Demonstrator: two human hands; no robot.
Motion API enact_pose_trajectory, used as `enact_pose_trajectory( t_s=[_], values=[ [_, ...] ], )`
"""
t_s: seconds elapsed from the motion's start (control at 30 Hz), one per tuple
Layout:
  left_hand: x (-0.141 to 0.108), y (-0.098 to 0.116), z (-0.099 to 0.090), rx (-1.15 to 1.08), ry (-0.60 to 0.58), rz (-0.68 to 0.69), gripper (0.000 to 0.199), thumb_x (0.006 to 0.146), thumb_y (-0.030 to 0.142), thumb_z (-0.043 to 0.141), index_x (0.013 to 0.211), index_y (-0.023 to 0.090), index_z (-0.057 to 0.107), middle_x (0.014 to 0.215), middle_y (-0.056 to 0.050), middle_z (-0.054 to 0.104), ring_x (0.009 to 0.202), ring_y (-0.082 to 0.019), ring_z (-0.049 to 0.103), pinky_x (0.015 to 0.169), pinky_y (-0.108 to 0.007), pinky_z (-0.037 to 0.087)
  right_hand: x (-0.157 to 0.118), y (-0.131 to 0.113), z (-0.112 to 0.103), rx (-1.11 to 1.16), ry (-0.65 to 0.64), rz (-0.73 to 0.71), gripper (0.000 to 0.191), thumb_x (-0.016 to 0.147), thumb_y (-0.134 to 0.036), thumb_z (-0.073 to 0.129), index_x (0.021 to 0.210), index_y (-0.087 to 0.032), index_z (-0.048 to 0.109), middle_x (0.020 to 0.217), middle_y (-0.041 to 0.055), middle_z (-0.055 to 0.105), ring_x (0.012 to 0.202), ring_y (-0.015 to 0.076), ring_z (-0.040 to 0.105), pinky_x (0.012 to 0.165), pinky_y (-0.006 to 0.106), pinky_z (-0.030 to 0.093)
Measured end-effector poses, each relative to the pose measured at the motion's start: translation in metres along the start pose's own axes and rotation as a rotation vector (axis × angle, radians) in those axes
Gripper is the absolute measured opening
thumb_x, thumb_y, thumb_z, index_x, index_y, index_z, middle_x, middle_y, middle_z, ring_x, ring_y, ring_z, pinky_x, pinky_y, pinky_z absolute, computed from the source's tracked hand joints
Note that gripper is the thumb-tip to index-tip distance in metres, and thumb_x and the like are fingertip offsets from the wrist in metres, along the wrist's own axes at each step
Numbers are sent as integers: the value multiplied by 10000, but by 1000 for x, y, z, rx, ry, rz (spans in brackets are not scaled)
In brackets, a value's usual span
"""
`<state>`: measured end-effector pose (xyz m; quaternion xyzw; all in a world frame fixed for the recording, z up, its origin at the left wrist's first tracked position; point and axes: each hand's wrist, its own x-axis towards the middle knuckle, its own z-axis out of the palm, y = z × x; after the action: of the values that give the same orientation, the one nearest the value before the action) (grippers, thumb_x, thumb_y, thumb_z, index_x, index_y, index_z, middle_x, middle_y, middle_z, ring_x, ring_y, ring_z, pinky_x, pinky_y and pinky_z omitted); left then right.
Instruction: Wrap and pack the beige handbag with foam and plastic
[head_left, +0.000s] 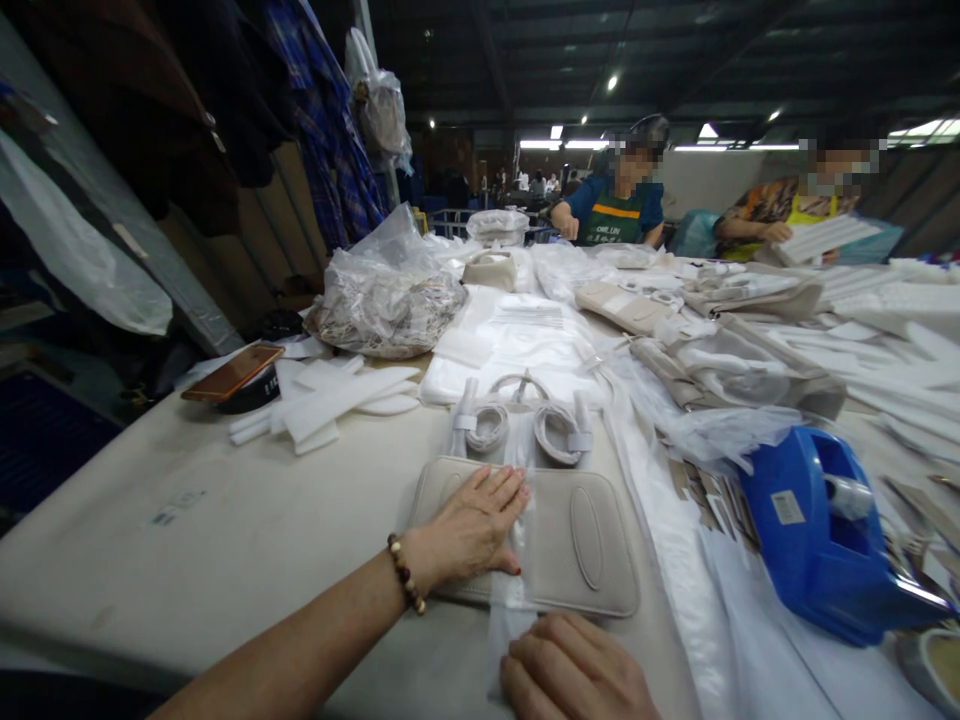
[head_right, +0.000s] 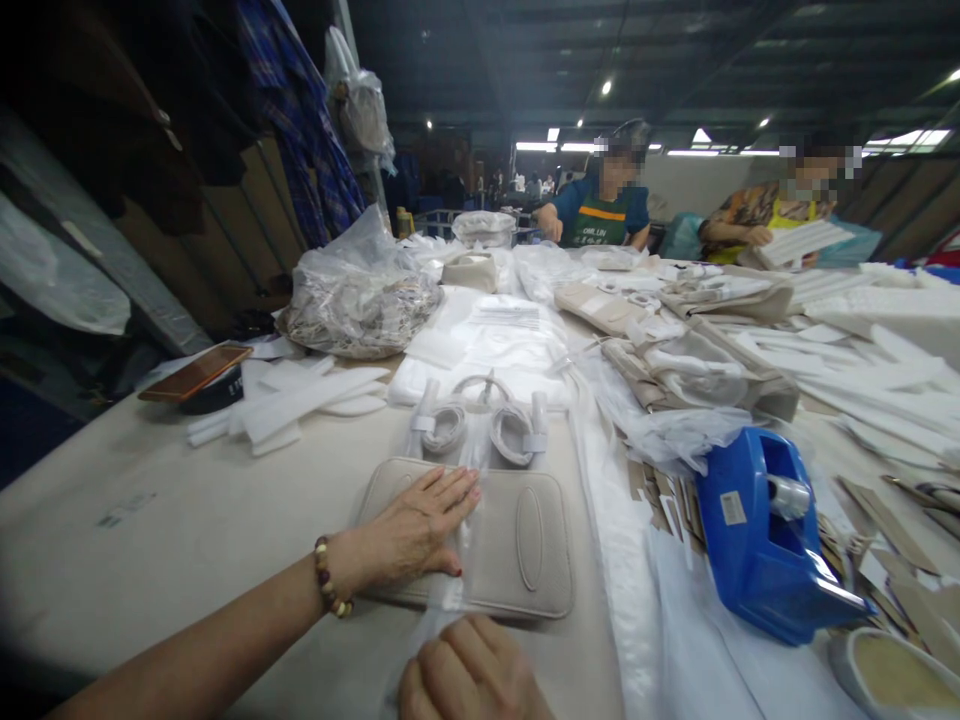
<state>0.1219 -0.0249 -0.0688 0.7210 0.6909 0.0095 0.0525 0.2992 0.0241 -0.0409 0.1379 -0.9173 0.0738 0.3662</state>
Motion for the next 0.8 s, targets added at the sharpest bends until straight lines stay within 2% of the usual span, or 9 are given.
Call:
enact_pose_trajectory(
  t_s=[0.07,0.13,0.23,0.37,0.47,0.57,0.63,0.7,0.8],
  values=[
    [-2,0,1,-4,12,6,738,812,478,594,1366,63,337,1460,-226,271,1375,-294,218,1112,-469,229,12,21,-7,67,-42,49,401,922,-77,296,682,-145,610,545,17,575,497,115,514,480,236,390],
    [-5,1,4,-6,28,22,646,848,355,553,1375,63,320,1470,-215,255,1378,-295,209,1118,-474,219,22,44,-6,107,-50,110,433,944,-123,269,656,-146,592,568,30,562,512,117,480,489,237,364],
    [-9,0,11,-12,89,49,538,873,242,465,1364,58,346,1461,-185,304,1369,-287,240,1122,-465,235,28,78,10,124,-73,172,455,966,-192,297,604,-151,570,559,22,527,511,110,451,493,228,338],
    [-13,-3,26,-18,214,86,387,908,294,437,1238,106,512,1391,-133,445,1350,-255,298,1127,-431,266,21,110,38,184,-225,309,456,962,-369,365,650,-155,619,566,3,514,496,97,474,472,206,335],
    [-14,-4,37,-39,292,95,369,887,385,502,1134,121,575,1246,-98,577,1324,-237,345,1145,-395,249,14,119,50,248,-284,415,494,959,-408,350,621,-156,606,585,1,505,513,94,485,477,192,354],
    [-16,-3,40,-84,316,104,298,876,274,521,1122,113,570,1171,-78,604,1260,-211,424,1158,-355,230,9,121,56,275,-280,486,482,958,-393,366,603,-158,592,588,-2,501,530,96,492,492,194,364],
    [-18,-3,35,-152,306,107,296,861,150,476,1143,110,555,1194,-71,589,1233,-186,448,1160,-322,228,7,120,59,264,-285,507,458,958,-368,382,611,-162,598,589,-1,505,542,100,500,496,201,360],
    [-21,-3,26,-238,317,113,320,841,115,450,1143,105,556,1184,-72,595,1214,-180,464,1149,-302,258,4,119,61,234,-284,508,440,957,-352,391,615,-166,596,588,0,506,546,104,496,497,209,346],
    [-22,-2,15,-307,430,128,292,832,126,426,1066,86,595,1093,-108,637,1138,-201,524,1092,-305,362,0,117,64,202,-261,500,411,956,-321,400,613,-170,567,590,-1,501,556,109,477,504,221,324]
  ],
)
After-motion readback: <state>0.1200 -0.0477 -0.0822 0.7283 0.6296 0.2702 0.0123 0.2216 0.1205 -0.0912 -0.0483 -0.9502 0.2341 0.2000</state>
